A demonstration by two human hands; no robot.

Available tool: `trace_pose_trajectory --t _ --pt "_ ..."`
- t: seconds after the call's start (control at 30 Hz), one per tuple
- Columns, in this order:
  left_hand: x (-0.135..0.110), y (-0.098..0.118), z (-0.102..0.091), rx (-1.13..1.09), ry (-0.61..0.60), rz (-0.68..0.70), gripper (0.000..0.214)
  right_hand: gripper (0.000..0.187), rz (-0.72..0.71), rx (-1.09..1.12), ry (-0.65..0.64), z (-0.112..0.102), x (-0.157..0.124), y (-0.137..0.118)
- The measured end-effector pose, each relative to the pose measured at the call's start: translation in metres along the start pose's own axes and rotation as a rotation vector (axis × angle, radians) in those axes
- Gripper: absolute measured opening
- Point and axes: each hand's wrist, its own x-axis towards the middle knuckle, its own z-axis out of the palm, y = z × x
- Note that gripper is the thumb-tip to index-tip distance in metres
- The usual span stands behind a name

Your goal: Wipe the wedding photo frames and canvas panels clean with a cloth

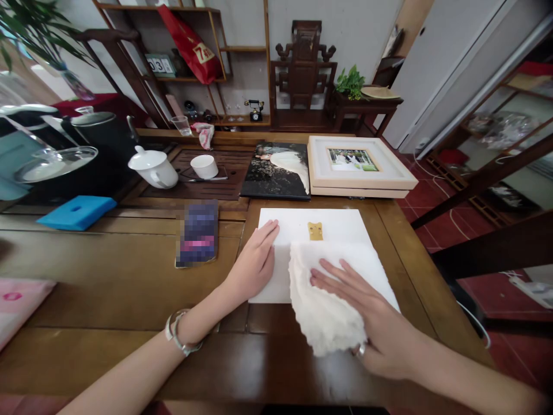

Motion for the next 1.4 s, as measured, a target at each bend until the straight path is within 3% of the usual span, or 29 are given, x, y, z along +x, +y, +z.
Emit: trace_pose_trajectory --t 0.17,0.3,0.43,0.63,0.73,0.83,0.93,1.07,1.13,1.23,1.4 --pt "0.0 0.002 -0.002 0.016 -0.015 -0.009 0.048 0.053 0.023 -0.002 0.162 -0.017 0.032 0.055" --pt "0.0 0.002 -0.002 0.017 -0.01 -0.008 0.048 0.041 0.205 -0.063 0.196 -0.031 0.06 0.081" --pt "-0.001 0.001 -0.002 0.01 0.0 -0.001 0.048 0.037 0.301 -0.046 0.218 -0.031 0.059 0.072" --pt "0.0 0.002 -0.002 0.012 -0.006 -0.011 0.048 0.049 -0.027 0.036 0.118 -0.01 0.011 0.02" --pt "0.0 0.003 -0.002 0.017 -0.009 -0.018 0.049 0.058 -0.056 0.044 0.075 -0.004 0.0 0.011" --pt "0.0 0.003 -0.002 0.014 -0.005 -0.013 0.049 0.055 -0.016 -0.039 0.105 -0.004 0.013 0.025" --pt "-0.001 0.003 -0.003 0.014 -0.004 -0.008 0.049 0.051 0.098 -0.153 0.146 -0.01 0.045 0.051" --pt "-0.001 0.003 -0.003 0.022 -0.008 -0.01 0.048 0.044 0.242 -0.315 0.088 -0.018 0.086 0.068" --pt "-0.001 0.002 -0.002 0.015 0.004 0.0 0.049 0.049 0.243 -0.398 0.016 -0.014 0.091 0.057" --pt "-0.001 -0.001 0.0 0.004 0.02 0.018 0.049 0.064 0.155 -0.535 -0.059 0.004 0.075 0.016" --pt "-0.001 -0.001 0.001 -0.002 0.027 0.026 0.049 0.067 -0.043 -0.664 -0.032 0.033 0.035 -0.051"
